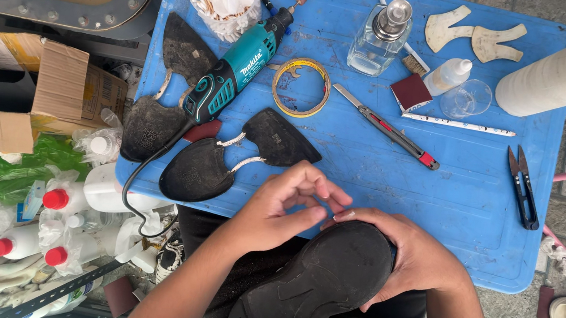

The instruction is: The person applies glue to a white foam pad and rubs it onto two beige shoe insole pieces on a blue workbench. The person then picks up a black shoe and briefly handles it before returning to the foam pad.

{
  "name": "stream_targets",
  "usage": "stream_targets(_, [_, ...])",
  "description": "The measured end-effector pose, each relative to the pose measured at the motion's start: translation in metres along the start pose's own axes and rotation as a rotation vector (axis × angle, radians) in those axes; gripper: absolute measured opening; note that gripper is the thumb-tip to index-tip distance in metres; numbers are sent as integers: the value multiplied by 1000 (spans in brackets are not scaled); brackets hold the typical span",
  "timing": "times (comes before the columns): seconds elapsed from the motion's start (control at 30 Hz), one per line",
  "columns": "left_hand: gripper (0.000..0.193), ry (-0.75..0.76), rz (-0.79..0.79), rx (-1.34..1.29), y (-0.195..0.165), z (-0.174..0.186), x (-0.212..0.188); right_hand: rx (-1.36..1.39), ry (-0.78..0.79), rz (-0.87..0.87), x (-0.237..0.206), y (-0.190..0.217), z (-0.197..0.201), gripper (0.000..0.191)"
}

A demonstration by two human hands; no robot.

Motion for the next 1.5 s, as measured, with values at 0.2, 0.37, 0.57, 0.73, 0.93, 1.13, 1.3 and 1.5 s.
stream_targets(0.2, [22, 46, -16, 109, 5, -17, 20, -84, -46, -98, -3, -8, 2, 108])
stream_targets(0.37, [29, 44, -40, 289, 5, -31, 37, -189, -88, -197, -7, -12, -2, 105])
stream_targets(0.57, [53, 207, -84, 770, 2, -29, 29, -402, -148, -75, -7, 8, -34, 106])
stream_targets(0.73, [27, 241, -141, 455, -18, -24, -10, -535, -204, -274, -34, -3, -51, 112])
stream_targets(0.93, [25, 221, -24, 666, 6, -61, -27, -839, -247, -41, -74, -36, -43, 109])
stream_targets(1.13, [16, 423, -104, 735, 41, -93, -25, -765, -185, -271, -108, -61, -33, 84])
stream_targets(1.3, [22, 308, -163, 684, 30, -70, -33, -523, -126, -718, -102, -44, -5, 72])
stream_targets(1.5, [20, 95, -54, 677, -14, -19, -44, -957, -749, -9, -40, 46, 48, 18])
Point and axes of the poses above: each hand's wrist, its own x-axis towards the middle knuckle, its own z-axis out of the back of the hand, y = z × x, the point moved 6 cm from there along x, towards the middle knuckle, and after that the axes turned 6 degrees about -z, right-handed, at the moved point
